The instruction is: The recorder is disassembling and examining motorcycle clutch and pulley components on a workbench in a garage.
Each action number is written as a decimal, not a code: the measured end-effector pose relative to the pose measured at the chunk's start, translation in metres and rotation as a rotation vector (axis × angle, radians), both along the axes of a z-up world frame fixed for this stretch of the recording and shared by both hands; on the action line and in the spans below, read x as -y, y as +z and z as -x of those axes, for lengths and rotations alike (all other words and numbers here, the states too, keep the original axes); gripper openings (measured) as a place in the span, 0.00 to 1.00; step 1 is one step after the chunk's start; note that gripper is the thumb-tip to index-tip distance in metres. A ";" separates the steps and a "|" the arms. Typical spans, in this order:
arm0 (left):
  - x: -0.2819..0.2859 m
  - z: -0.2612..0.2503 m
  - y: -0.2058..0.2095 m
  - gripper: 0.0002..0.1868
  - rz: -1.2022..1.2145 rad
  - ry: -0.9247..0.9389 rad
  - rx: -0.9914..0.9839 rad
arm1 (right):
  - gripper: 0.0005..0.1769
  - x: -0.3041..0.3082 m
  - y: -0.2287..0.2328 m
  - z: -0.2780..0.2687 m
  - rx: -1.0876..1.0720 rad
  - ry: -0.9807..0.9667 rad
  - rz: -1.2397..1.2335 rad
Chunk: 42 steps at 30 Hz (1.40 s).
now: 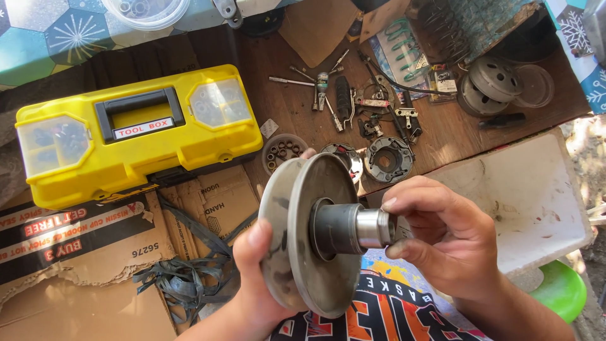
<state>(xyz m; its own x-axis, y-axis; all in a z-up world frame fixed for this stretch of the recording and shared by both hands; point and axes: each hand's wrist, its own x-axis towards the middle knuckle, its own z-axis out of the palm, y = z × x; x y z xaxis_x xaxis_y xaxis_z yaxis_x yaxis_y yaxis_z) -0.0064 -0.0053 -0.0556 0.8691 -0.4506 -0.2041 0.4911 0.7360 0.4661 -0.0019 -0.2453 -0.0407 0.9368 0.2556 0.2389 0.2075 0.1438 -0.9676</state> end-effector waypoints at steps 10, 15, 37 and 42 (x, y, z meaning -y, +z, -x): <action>0.007 -0.016 0.006 0.54 0.224 -0.201 -0.371 | 0.21 0.006 0.006 -0.008 -0.144 -0.072 0.117; 0.009 -0.012 0.001 0.59 0.147 -0.175 -0.387 | 0.23 0.008 0.000 -0.009 -0.215 -0.131 0.088; 0.008 -0.016 0.011 0.64 0.307 -0.312 -0.534 | 0.20 0.003 0.009 -0.015 -0.221 -0.172 0.157; 0.005 -0.013 0.010 0.65 0.506 -0.392 -0.471 | 0.19 0.002 0.010 -0.015 -0.205 -0.183 0.192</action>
